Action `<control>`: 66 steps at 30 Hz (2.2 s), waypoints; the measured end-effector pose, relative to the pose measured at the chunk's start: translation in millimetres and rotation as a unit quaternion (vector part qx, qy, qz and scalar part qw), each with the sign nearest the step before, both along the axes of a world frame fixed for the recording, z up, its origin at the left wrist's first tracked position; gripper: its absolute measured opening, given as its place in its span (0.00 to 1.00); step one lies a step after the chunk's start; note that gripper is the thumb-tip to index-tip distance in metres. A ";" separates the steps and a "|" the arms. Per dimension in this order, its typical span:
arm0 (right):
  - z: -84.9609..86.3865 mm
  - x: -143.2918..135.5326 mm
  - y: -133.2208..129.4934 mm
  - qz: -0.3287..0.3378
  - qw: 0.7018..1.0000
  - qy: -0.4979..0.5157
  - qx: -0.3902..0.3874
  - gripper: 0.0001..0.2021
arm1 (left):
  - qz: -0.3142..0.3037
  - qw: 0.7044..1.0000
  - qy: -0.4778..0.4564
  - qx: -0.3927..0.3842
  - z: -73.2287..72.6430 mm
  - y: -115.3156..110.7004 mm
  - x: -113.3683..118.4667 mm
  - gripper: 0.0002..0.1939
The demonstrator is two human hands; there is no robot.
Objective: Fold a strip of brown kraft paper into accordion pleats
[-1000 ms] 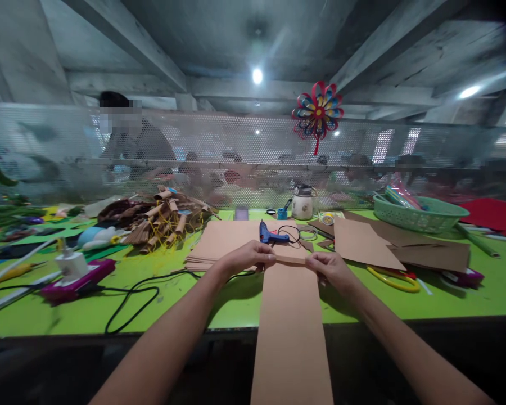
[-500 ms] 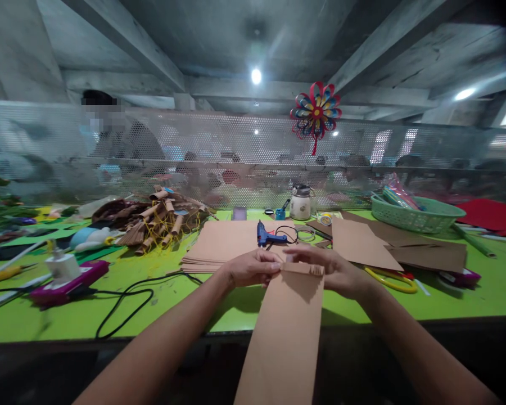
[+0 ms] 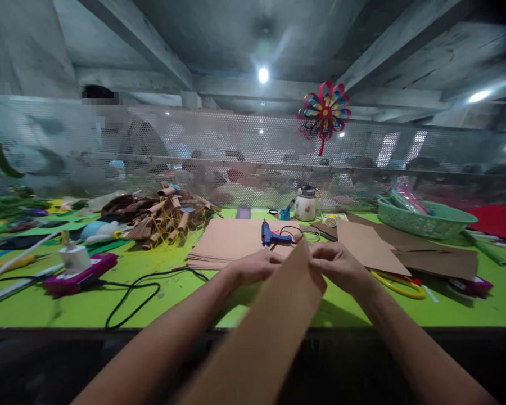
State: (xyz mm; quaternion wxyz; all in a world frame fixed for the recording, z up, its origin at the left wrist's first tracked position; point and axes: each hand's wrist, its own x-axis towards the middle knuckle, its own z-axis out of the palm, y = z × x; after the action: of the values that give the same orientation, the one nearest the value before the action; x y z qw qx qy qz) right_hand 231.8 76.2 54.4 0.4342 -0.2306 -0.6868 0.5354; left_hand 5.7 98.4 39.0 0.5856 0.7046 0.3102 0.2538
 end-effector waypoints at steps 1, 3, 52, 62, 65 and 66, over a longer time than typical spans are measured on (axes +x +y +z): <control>-2.4 5.6 7.0 0.006 0.999 -0.035 -0.023 0.11 | 0.011 1.000 -0.017 -0.007 -0.3 4.3 -1.5 0.24; -7.1 14.1 21.9 0.021 0.992 -0.109 -0.063 0.13 | 0.032 0.997 -0.058 -0.034 -1.3 12.7 -3.5 0.25; -63.3 -6.4 16.4 -0.121 0.787 -0.430 0.425 0.05 | -0.023 0.841 0.362 0.403 -5.4 5.6 7.3 0.07; -60.7 0.2 11.2 -0.135 0.781 -0.430 0.432 0.07 | -0.008 0.798 0.397 0.453 3.3 -6.4 13.4 0.04; -61.1 2.5 9.0 -0.158 0.777 -0.430 0.432 0.06 | -0.015 0.782 0.405 0.474 5.2 -7.9 14.2 0.06; -61.1 3.1 8.4 -0.164 0.775 -0.431 0.432 0.07 | -0.020 0.779 0.404 0.479 5.4 -7.9 14.0 0.06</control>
State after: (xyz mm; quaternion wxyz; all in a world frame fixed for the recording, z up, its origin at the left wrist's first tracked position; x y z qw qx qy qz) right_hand 234.9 84.6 -6.7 0.2280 -0.3345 -0.9129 -0.0516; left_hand 19.7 90.6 44.5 -0.0018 0.9383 0.3423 0.0495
